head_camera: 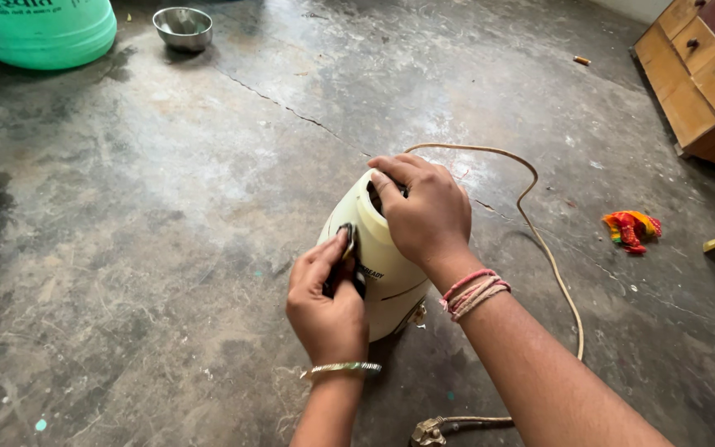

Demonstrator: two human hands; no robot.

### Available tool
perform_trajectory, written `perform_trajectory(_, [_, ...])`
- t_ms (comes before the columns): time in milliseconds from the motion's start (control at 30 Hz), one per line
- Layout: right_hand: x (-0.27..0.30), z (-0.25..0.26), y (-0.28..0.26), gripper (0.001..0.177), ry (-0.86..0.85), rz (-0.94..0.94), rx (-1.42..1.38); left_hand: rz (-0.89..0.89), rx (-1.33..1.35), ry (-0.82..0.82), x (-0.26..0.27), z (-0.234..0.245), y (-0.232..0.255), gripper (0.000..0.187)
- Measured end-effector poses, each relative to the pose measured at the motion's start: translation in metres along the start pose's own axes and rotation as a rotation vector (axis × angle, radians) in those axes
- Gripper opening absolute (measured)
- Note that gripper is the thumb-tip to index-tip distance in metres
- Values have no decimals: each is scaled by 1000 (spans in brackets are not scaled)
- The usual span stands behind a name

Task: The person cleans the interior and exterior of a small white electric appliance using a dark cloth. They wipe the inside of the opening, then the top and sides of the unit, and finally the lid area.

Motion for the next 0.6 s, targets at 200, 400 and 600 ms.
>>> perform_trajectory(200, [-1, 0, -1, 29, 27, 43, 18, 15, 101, -197, -54, -20, -32, 37])
perform_trajectory(400, [0, 0, 1, 28, -1, -6, -15, 97, 325, -333, -76, -39, -58, 32])
perform_trajectory(600, [0, 2, -1, 28, 35, -13, -5, 35, 122, -171, -49, -18, -33, 29])
Point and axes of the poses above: each hand's wrist, its own x-axis away from the middle knuckle, its own z-axis out of the back of the hand, y = z × x, the point moved 8 cm from there along -x, towards the middle knuckle, and after that the axes turned 10 degrees about -z, right-handed, at the moved point
